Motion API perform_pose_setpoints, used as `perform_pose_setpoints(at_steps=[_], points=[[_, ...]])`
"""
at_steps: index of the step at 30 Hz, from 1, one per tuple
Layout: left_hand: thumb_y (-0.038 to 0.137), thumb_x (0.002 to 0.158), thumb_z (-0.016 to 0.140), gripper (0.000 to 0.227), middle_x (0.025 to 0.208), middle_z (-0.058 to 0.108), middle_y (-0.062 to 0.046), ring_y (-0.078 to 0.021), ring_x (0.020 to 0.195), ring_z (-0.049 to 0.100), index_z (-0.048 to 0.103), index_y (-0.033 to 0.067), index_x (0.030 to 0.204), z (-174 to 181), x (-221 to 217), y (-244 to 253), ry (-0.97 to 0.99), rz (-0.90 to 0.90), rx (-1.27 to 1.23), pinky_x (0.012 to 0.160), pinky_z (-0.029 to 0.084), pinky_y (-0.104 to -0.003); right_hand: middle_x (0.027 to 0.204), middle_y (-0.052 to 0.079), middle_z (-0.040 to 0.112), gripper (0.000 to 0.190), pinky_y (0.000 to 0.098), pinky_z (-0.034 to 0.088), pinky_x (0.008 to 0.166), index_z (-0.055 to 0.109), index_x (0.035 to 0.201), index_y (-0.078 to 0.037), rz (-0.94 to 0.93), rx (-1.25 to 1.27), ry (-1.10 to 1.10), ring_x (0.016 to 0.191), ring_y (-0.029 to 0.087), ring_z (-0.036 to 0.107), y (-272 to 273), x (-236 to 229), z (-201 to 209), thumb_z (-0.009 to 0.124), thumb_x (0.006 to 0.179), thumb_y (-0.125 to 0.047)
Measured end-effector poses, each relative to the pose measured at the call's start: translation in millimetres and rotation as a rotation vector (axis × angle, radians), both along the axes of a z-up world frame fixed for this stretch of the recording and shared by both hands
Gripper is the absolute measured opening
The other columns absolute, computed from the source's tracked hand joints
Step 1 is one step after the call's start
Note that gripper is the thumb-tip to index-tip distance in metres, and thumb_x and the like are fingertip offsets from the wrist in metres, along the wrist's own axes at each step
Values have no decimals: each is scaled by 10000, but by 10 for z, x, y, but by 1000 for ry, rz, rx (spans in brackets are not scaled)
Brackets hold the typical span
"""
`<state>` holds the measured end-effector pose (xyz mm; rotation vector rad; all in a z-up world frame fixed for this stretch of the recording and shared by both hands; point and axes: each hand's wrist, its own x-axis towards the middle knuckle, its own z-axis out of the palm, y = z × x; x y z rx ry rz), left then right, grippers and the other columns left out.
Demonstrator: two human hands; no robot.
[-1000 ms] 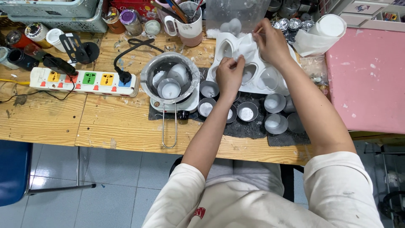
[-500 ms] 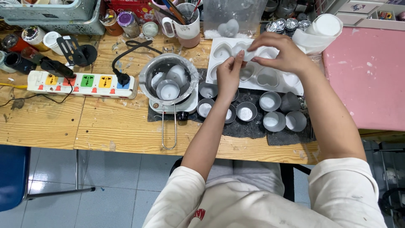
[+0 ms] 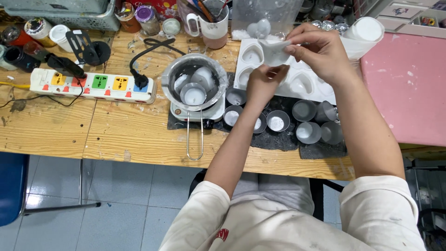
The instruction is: Making small heart-shaped candles by melting wax and preparing molds.
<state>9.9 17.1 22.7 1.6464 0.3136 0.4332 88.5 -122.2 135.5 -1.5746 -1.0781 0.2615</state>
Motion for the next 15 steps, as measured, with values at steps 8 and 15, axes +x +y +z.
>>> perform_pose_setpoints(at_steps=[8, 15], points=[[339, 948, 666, 282, 883, 782, -93, -241, 844, 764, 765, 108, 1075, -543, 171, -89, 43, -12, 352, 745, 580, -375, 1060, 18, 731, 139, 233, 569, 793, 731, 1075, -39, -39, 2, -81, 965, 87, 706, 786, -582, 120, 822, 977, -76], [256, 960, 635, 285, 1216, 741, -41, -197, 1121, 717, 708, 164, 1220, -220, -201, -46, -330, -61, 235, 945, 556, -349, 892, 43, 747, 87, 303, 479, 613, 813, 1001, -116, 16, -242, -338, 732, 137, 645, 1448, -679, 111, 841, 935, -166]])
